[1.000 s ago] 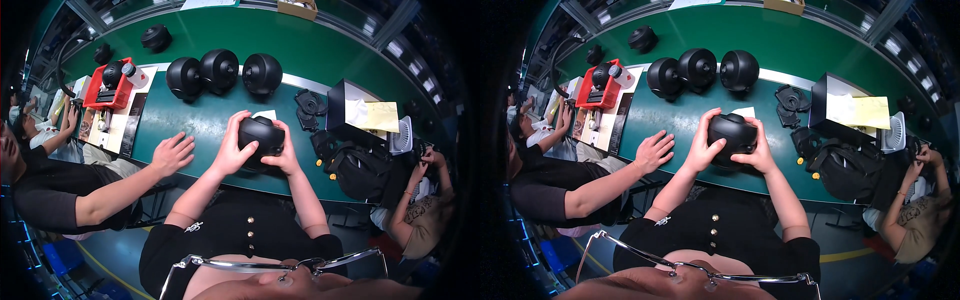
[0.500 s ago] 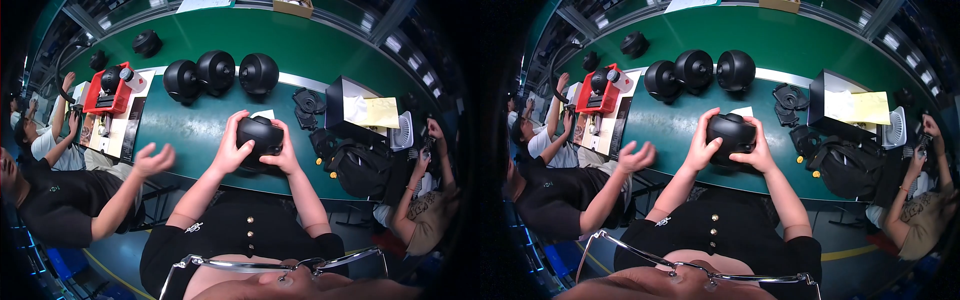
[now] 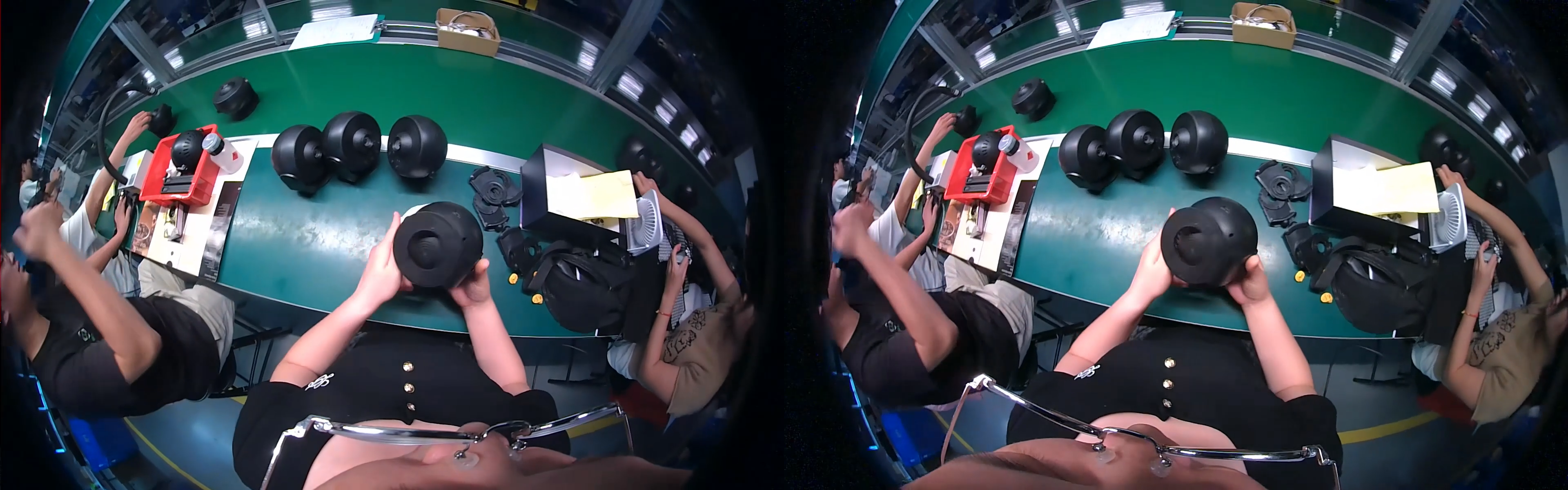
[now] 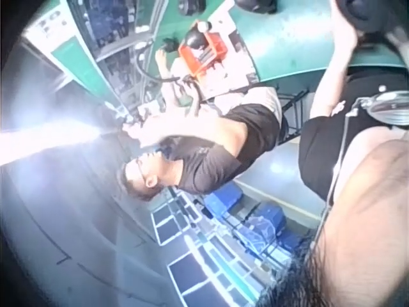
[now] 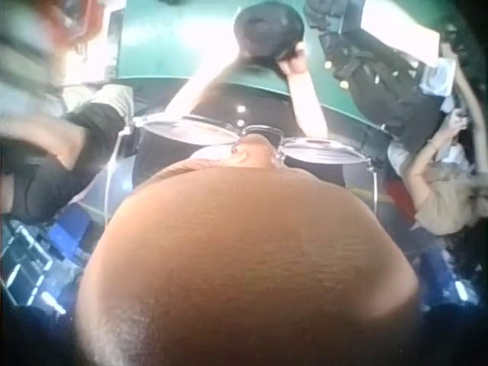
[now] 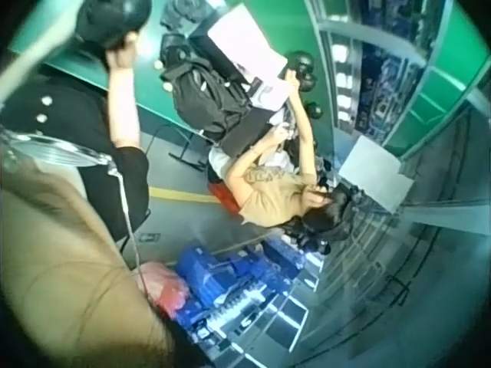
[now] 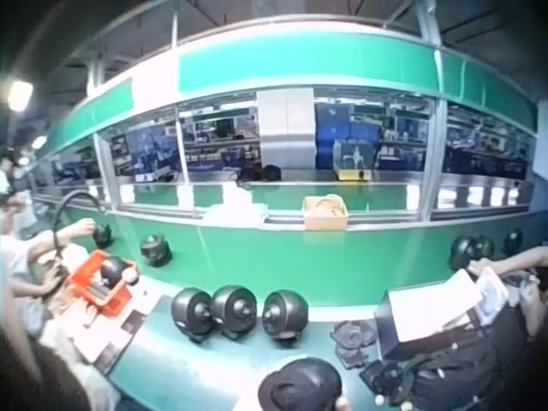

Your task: Inspecting and wiping black spherical components on an assembly line.

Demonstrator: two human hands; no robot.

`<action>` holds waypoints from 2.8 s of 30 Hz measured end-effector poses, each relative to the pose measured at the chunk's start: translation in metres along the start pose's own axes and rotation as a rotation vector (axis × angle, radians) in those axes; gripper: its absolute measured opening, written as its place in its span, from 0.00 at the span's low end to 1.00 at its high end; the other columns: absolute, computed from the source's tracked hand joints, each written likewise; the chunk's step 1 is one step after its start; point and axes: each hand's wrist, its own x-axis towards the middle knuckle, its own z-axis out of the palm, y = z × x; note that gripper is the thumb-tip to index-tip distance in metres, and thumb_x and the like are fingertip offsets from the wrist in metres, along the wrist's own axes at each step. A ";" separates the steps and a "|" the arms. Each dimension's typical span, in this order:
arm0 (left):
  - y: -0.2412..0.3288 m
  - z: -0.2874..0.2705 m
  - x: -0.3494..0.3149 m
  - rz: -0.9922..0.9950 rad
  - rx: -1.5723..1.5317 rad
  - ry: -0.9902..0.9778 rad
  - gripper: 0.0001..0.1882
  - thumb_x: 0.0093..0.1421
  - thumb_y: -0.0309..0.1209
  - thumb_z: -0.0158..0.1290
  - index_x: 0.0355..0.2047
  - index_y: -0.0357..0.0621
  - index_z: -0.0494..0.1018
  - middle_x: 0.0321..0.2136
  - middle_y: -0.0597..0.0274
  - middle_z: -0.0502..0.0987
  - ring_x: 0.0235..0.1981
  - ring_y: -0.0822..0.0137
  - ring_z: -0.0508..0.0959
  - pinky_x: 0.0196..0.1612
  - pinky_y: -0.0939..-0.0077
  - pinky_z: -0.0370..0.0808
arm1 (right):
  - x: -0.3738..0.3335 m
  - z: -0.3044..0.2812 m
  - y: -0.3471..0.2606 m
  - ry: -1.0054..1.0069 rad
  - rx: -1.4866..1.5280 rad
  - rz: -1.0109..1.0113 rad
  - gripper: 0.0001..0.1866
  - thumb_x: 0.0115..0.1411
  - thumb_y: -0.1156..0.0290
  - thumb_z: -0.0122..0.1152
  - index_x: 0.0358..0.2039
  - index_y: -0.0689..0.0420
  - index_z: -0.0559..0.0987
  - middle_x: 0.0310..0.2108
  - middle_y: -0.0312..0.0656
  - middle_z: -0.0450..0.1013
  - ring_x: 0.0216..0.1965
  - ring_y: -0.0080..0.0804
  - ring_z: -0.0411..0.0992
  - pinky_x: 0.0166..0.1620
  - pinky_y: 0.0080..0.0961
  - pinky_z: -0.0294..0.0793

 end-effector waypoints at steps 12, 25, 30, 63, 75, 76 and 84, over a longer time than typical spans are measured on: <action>0.034 -0.005 0.004 0.960 0.872 -0.190 0.55 0.34 0.42 0.70 0.62 0.47 0.53 0.59 0.42 0.51 0.60 0.40 0.55 0.59 0.53 0.59 | 0.005 0.017 -0.025 0.137 -0.082 0.066 0.33 0.62 0.43 0.41 0.57 0.55 0.64 0.56 0.41 0.63 0.58 0.34 0.61 0.60 0.37 0.58; -0.005 -0.013 0.025 0.794 0.444 -0.087 0.54 0.33 0.35 0.72 0.59 0.47 0.51 0.56 0.49 0.53 0.57 0.52 0.60 0.51 0.62 0.69 | 0.006 0.060 -0.045 0.064 -0.596 -0.107 0.52 0.43 0.74 0.71 0.64 0.58 0.49 0.59 0.46 0.57 0.59 0.33 0.57 0.60 0.30 0.56; 0.000 -0.009 0.028 0.851 0.403 -0.143 0.60 0.35 0.37 0.71 0.63 0.47 0.44 0.60 0.47 0.48 0.60 0.50 0.56 0.54 0.60 0.66 | 0.013 0.065 -0.054 0.147 -0.679 -0.275 0.52 0.34 0.81 0.74 0.61 0.60 0.56 0.54 0.44 0.63 0.55 0.32 0.64 0.57 0.30 0.64; 0.005 -0.036 0.115 0.863 0.281 0.323 0.21 0.54 0.30 0.56 0.47 0.37 0.68 0.45 0.54 0.70 0.47 0.60 0.72 0.49 0.69 0.69 | 0.132 0.041 -0.039 0.201 -1.551 -0.669 0.55 0.30 0.63 0.75 0.60 0.56 0.55 0.55 0.52 0.58 0.57 0.49 0.59 0.57 0.38 0.62; -0.003 -0.058 0.071 0.788 0.985 -0.031 0.25 0.41 0.36 0.63 0.42 0.45 0.73 0.41 0.56 0.71 0.48 0.55 0.67 0.48 0.63 0.63 | 0.084 0.044 -0.053 0.053 -1.806 -0.746 0.51 0.30 0.64 0.73 0.59 0.52 0.61 0.56 0.51 0.57 0.55 0.52 0.60 0.56 0.42 0.62; 0.006 -0.062 0.072 0.796 0.837 0.036 0.32 0.41 0.37 0.64 0.48 0.44 0.70 0.45 0.53 0.70 0.52 0.53 0.66 0.51 0.61 0.63 | 0.084 0.043 -0.051 0.048 -1.801 -0.744 0.51 0.30 0.64 0.73 0.59 0.52 0.61 0.56 0.51 0.57 0.55 0.52 0.60 0.56 0.42 0.62; 0.011 -0.026 0.096 0.902 0.454 -0.030 0.39 0.37 0.43 0.65 0.52 0.48 0.68 0.53 0.46 0.60 0.56 0.50 0.62 0.59 0.58 0.59 | 0.078 0.044 -0.031 -0.012 -1.731 -0.715 0.51 0.29 0.64 0.74 0.57 0.52 0.62 0.55 0.51 0.58 0.54 0.51 0.60 0.56 0.43 0.62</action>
